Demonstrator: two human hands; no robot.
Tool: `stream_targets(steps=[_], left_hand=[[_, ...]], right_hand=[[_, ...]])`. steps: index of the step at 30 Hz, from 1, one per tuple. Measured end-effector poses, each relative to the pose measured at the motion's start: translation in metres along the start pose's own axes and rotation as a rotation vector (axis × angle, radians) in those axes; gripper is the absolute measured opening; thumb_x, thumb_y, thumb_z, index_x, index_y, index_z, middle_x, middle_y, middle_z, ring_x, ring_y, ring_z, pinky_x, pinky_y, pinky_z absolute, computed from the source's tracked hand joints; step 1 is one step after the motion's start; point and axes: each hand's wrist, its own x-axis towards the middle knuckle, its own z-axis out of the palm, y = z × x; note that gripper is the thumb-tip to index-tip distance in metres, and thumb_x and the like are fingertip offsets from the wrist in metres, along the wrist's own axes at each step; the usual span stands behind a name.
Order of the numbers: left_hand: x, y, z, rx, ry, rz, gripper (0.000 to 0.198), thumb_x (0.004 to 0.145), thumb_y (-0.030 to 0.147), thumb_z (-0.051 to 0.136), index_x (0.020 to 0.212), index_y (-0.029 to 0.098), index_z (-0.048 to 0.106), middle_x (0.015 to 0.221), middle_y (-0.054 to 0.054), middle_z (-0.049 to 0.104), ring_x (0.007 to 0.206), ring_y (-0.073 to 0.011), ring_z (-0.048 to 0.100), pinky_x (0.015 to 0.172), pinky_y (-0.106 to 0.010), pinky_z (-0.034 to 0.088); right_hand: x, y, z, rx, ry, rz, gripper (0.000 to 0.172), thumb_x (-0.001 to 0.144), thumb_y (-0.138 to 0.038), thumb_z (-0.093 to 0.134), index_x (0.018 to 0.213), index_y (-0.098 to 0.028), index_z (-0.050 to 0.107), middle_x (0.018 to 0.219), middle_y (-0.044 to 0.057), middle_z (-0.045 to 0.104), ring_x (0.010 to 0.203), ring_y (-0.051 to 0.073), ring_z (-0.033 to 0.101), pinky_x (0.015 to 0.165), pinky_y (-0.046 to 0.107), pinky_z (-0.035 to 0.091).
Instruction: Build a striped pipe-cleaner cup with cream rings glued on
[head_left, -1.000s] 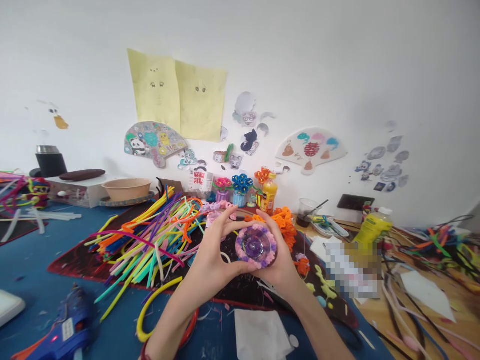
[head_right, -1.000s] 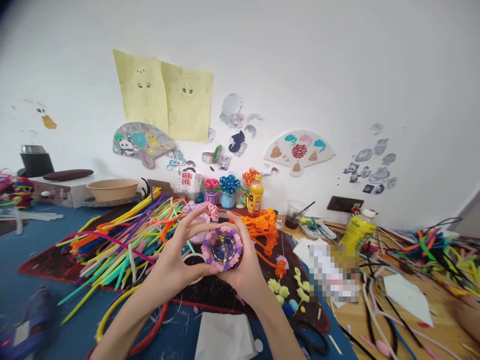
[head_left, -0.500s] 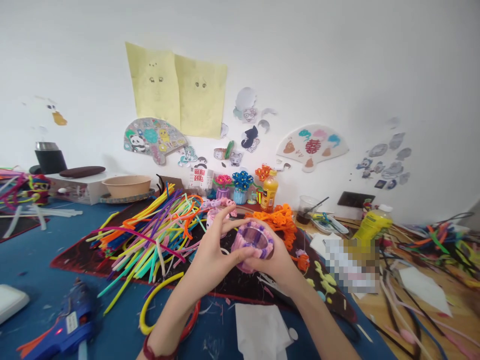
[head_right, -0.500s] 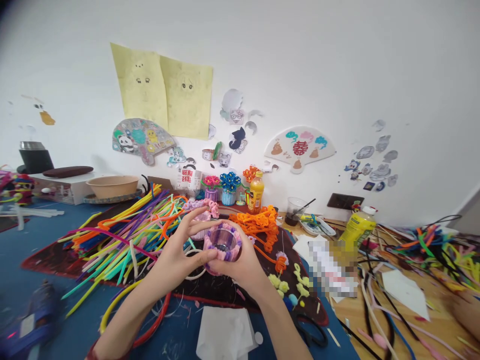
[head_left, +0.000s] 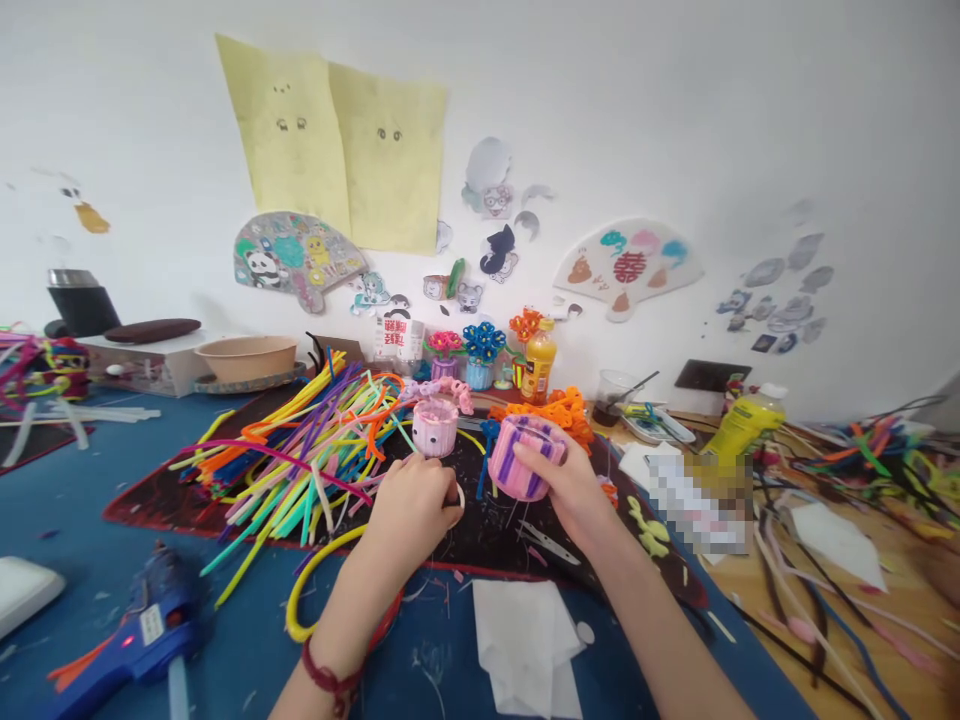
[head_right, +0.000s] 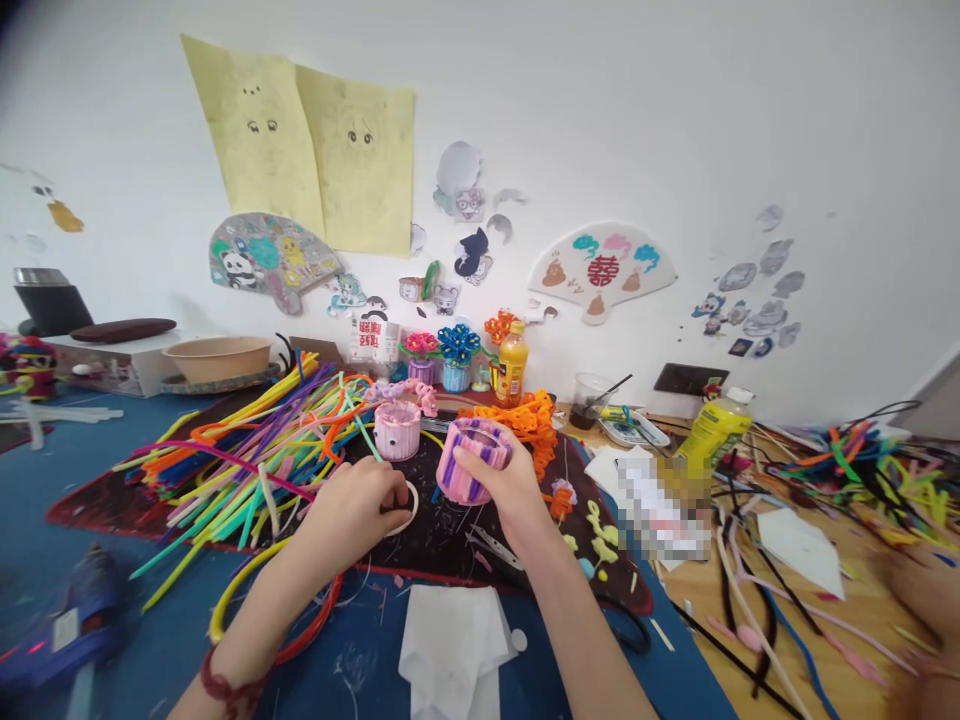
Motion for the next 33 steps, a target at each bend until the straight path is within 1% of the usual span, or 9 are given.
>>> stream_targets(steps=[4,8,12,15,18,21,24,27,33], left_hand=[[-0.002,0.003,0.010,0.066,-0.043,0.038,0.016,0.071,0.008,0.066,0.061,0.019,0.061,0.074,-0.007,0.070,0.082,-0.0268,0.066,0.075,-0.037,0.044],[0.000,0.003,0.015,0.096,-0.034,0.070,0.022,0.069,-0.002,0.057,0.061,0.019,0.059,0.073,-0.008,0.070,0.078,-0.0249,0.066,0.073,-0.036,0.042],[0.004,0.005,0.007,0.114,0.035,0.060,0.019,0.082,0.008,0.051,0.069,0.018,0.061,0.079,-0.010,0.070,0.079,-0.0269,0.066,0.073,-0.038,0.040],[0.005,0.006,-0.001,0.028,0.165,0.038,0.018,0.089,0.017,0.047,0.077,0.019,0.060,0.083,-0.006,0.069,0.076,-0.0230,0.064,0.070,-0.035,0.038],[0.005,0.005,-0.005,-0.066,0.393,0.101,0.017,0.094,0.024,0.045,0.082,0.020,0.057,0.083,-0.003,0.066,0.077,-0.0207,0.062,0.070,-0.033,0.037],[0.003,0.005,-0.006,-0.054,0.610,0.203,0.013,0.096,0.021,0.045,0.086,0.021,0.054,0.085,-0.003,0.065,0.082,-0.0209,0.061,0.074,-0.033,0.037],[-0.001,0.008,-0.007,-0.046,0.753,0.338,0.010,0.094,0.014,0.049,0.089,0.021,0.055,0.087,-0.003,0.067,0.082,-0.0196,0.061,0.075,-0.033,0.037],[-0.006,0.012,-0.008,-0.063,0.802,0.491,0.014,0.091,0.008,0.051,0.093,0.021,0.055,0.086,-0.003,0.069,0.078,-0.0172,0.061,0.074,-0.032,0.037],[-0.014,0.021,-0.010,0.066,0.745,0.626,0.025,0.091,0.003,0.041,0.092,0.022,0.058,0.085,-0.002,0.071,0.074,-0.0161,0.060,0.078,-0.032,0.036]], right_hand=[[-0.001,-0.001,0.001,-0.150,-0.022,-0.126,0.053,0.056,-0.029,0.088,0.102,-0.021,0.064,0.100,0.005,0.070,0.094,0.025,0.066,0.088,0.041,0.053],[-0.001,-0.004,0.003,-0.330,-0.037,-0.337,0.060,0.058,-0.026,0.086,0.110,-0.024,0.056,0.110,0.004,0.065,0.101,0.024,0.063,0.093,0.039,0.049],[-0.003,-0.005,0.002,-0.469,-0.039,-0.486,0.063,0.062,-0.024,0.083,0.116,-0.026,0.051,0.113,0.005,0.061,0.103,0.024,0.061,0.093,0.038,0.048],[-0.005,-0.006,0.001,-0.528,-0.049,-0.557,0.060,0.065,-0.022,0.081,0.117,-0.026,0.051,0.116,0.006,0.060,0.108,0.025,0.059,0.096,0.039,0.046],[-0.005,-0.006,0.002,-0.524,-0.069,-0.572,0.063,0.064,-0.023,0.082,0.117,-0.026,0.049,0.116,0.006,0.059,0.109,0.026,0.058,0.097,0.039,0.046],[-0.004,-0.005,0.004,-0.480,-0.085,-0.542,0.068,0.060,-0.024,0.085,0.118,-0.027,0.049,0.116,0.005,0.059,0.109,0.026,0.058,0.097,0.038,0.046],[-0.005,-0.002,0.005,-0.423,-0.130,-0.501,0.071,0.059,-0.026,0.087,0.119,-0.027,0.050,0.119,0.005,0.059,0.110,0.026,0.058,0.099,0.039,0.045],[-0.008,0.000,0.008,-0.371,-0.194,-0.472,0.074,0.059,-0.028,0.088,0.123,-0.027,0.050,0.124,0.006,0.058,0.114,0.027,0.057,0.102,0.040,0.044],[-0.010,-0.002,0.010,-0.438,-0.232,-0.463,0.065,0.060,-0.022,0.086,0.118,-0.025,0.056,0.115,0.007,0.062,0.106,0.029,0.061,0.096,0.042,0.048]])
